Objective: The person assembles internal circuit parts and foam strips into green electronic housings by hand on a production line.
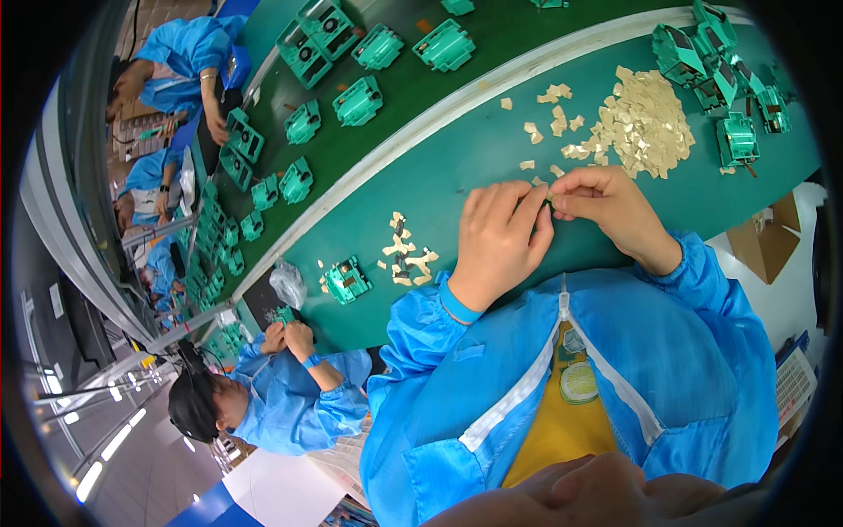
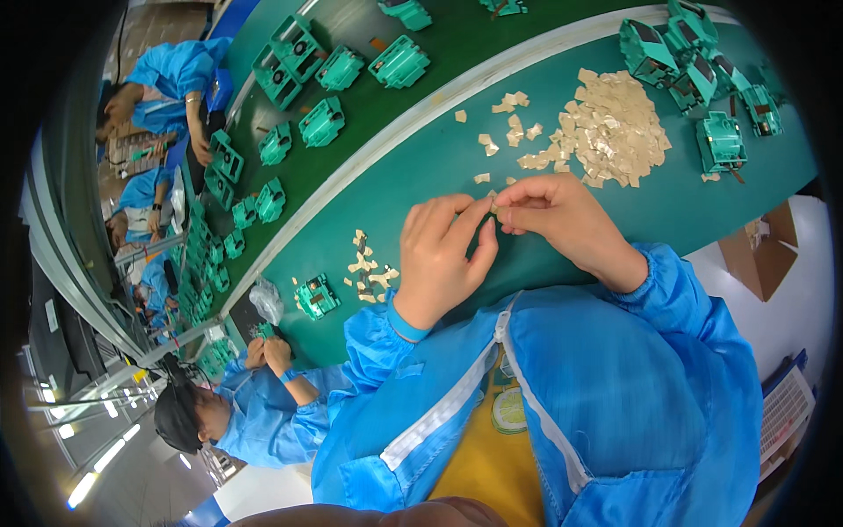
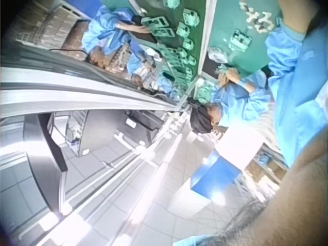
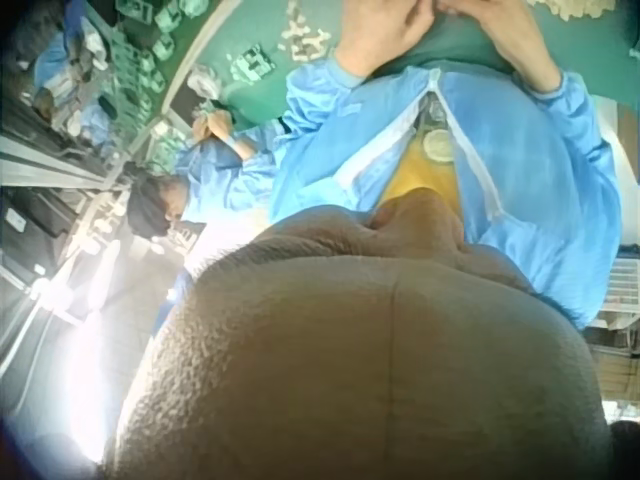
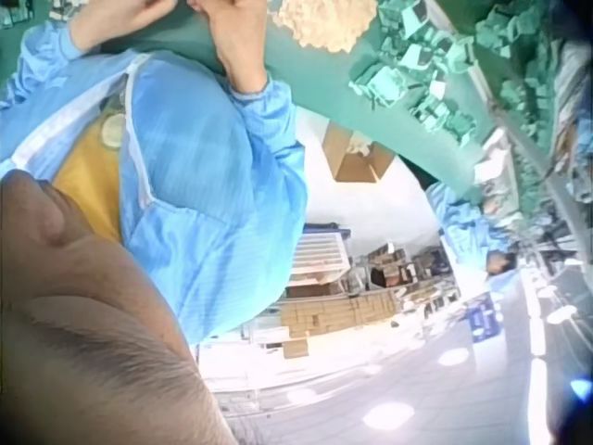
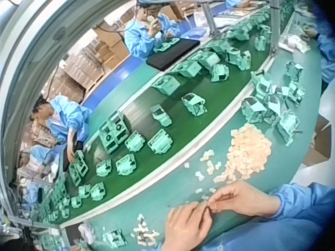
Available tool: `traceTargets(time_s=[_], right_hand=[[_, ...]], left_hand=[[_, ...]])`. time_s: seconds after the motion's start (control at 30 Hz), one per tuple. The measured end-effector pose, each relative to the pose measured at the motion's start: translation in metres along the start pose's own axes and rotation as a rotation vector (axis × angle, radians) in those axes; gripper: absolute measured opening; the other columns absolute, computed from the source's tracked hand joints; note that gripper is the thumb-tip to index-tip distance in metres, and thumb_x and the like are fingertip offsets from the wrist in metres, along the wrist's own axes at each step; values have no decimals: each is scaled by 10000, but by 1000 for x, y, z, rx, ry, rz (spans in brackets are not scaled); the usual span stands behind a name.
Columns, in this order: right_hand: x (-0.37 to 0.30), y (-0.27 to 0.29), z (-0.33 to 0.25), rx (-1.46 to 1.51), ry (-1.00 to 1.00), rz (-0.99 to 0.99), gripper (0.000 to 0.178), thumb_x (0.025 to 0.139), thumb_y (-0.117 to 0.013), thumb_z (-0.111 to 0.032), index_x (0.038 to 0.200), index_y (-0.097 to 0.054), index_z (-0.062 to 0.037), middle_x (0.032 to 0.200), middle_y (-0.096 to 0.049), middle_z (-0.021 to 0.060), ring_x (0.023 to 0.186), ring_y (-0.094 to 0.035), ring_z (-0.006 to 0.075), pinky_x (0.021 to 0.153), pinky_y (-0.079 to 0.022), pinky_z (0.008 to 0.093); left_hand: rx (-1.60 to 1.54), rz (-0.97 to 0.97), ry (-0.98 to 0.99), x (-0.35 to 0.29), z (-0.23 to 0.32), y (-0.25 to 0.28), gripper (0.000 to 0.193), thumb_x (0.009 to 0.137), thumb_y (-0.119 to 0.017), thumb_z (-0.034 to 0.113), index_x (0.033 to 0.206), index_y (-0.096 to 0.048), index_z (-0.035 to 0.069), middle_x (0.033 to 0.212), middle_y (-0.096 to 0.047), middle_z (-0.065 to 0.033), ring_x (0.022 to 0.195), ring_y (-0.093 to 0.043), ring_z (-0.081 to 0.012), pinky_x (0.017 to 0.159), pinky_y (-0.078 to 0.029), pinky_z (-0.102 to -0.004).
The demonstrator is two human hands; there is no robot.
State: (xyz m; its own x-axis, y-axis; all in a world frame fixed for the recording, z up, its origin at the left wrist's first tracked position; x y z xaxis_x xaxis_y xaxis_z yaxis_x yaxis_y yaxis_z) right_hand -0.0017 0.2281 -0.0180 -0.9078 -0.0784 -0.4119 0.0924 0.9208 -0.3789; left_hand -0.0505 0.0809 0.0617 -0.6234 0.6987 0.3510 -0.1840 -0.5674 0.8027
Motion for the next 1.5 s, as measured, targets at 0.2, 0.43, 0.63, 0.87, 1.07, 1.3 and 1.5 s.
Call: traceTargets(time_s=[0.2, 0.43, 0.63, 0.87, 1.07, 1.3, 1.5], right_hand=[[-9, 11, -11, -213, 56, 152, 181, 942, -697, -17, 1087, -711, 91, 917, -750, 98, 827, -715, 137, 760, -582, 271], [-16, 23, -14, -370, 85, 199, 138, 924, -716, -32, 1013, -731, 73, 829, -734, 90, 775, -699, 129, 715, -564, 276], [-24, 44, -21, -291, 55, 192, 140, 938, -714, -51, 1012, -714, 68, 827, -721, 75, 771, -689, 124, 711, -557, 272], [-30, 59, -29, -109, 26, 214, 156, 933, -721, -50, 1039, -693, 61, 873, -725, 87, 795, -699, 138, 730, -567, 259], [-28, 59, -29, -158, 9, 223, 157, 917, -728, -37, 1032, -689, 62, 864, -722, 89, 776, -695, 135, 722, -565, 256], [-26, 71, -24, -129, 26, 221, 142, 922, -710, -34, 1036, -691, 48, 869, -707, 67, 774, -678, 127, 728, -555, 259], [-37, 88, -37, -251, 59, 291, 176, 953, -666, -44, 1111, -703, 23, 884, -694, 22, 807, -643, 96, 748, -528, 248]], left_hand=[[97, -104, -105, 10, 3, -22, 275, 798, -768, 45, 1071, -734, 41, 948, -664, -59, 856, -658, -246, 741, -482, -390], [102, -222, -206, 21, 10, -36, 209, 773, -762, 42, 976, -708, 42, 913, -647, -71, 820, -652, -265, 736, -488, -388], [-85, -215, -167, 36, 1, -51, 186, 771, -765, 42, 946, -704, 46, 908, -655, -76, 829, -658, -277, 751, -507, -393], [-56, -18, -266, 46, 24, -45, 213, 811, -779, 59, 1016, -720, 56, 950, -667, -70, 864, -660, -258, 769, -496, -391], [-1, -84, -325, 50, 29, -50, 212, 782, -773, 38, 979, -696, 56, 911, -640, -67, 829, -641, -255, 764, -485, -396], [-152, -54, -257, 61, 18, -66, 163, 773, -752, 24, 901, -653, 37, 860, -625, -105, 782, -636, -304, 679, -498, -410], [-162, 9, -119, 94, -22, -99, 131, 815, -733, 31, 929, -670, 15, 863, -643, -133, 751, -632, -334, 654, -502, -460]])
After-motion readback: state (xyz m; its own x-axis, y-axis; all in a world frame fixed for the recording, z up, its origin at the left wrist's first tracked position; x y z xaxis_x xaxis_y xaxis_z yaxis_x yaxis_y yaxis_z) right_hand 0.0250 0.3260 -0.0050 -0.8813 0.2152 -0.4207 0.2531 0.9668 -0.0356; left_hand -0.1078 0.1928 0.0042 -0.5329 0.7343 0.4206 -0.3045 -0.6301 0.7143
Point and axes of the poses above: each hand's wrist, its own x-axis towards the middle knuckle, its own y-axis out of the back of the hand, z = x × y, the point moved 6 cm from there along x, towards the middle knuckle
